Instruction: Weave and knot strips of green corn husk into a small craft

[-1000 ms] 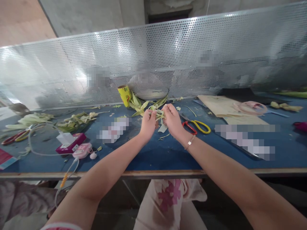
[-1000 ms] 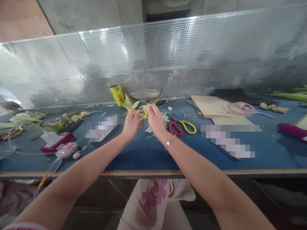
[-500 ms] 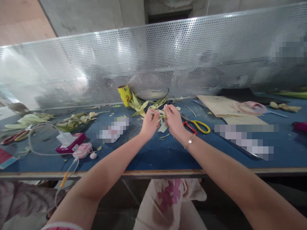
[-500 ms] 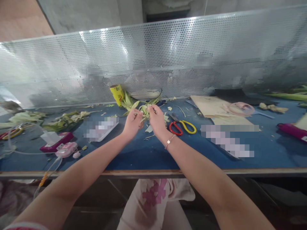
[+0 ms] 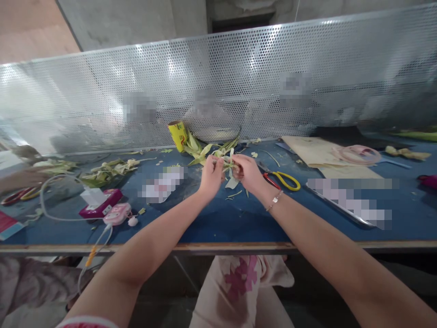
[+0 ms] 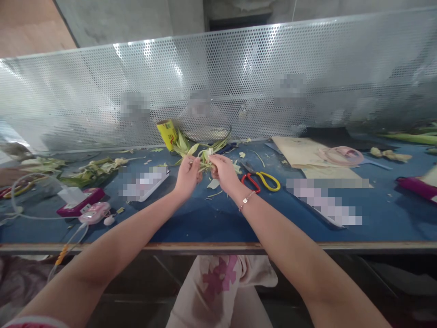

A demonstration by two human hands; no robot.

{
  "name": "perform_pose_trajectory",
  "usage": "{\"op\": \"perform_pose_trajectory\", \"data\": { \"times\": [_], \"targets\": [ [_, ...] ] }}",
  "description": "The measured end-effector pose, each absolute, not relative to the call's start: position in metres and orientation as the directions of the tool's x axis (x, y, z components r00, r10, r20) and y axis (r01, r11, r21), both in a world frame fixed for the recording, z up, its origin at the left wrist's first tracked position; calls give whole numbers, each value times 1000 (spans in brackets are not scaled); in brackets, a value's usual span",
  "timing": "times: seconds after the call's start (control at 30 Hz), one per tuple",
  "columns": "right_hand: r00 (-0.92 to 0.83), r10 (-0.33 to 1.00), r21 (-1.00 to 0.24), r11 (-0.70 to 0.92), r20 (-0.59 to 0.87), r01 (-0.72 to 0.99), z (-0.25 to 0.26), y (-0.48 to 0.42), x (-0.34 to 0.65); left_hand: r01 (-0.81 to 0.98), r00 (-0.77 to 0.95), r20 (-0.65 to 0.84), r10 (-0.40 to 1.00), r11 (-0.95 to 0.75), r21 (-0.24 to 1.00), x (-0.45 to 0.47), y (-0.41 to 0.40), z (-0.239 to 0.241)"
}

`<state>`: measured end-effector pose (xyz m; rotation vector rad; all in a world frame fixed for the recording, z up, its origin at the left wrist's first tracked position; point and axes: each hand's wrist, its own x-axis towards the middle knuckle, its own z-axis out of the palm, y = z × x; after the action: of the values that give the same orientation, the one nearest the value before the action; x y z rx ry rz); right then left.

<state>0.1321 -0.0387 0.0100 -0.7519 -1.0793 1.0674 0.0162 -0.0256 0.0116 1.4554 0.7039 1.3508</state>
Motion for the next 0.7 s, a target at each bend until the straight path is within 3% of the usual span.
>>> {"op": "perform_pose_trajectory", "data": {
  "times": [0.2,0.37,0.47,0.7],
  "targets": [
    [137,930,-888,365,340,-279,8,-37,131,-294,194,331,923,-267,918,19,-23,10],
    [173,918,-890,390,356,-235,8,-39,129,-453,345,98,933,74,888,24,-32,16],
    [172,922,-894,380,347,-235,9,-39,127,-495,390,26,921,185,849,24,-36,19],
    [182,933,-892,353,311,-283,13,-42,122,-497,373,65,926,140,857,23,-33,19]
  ]
}}
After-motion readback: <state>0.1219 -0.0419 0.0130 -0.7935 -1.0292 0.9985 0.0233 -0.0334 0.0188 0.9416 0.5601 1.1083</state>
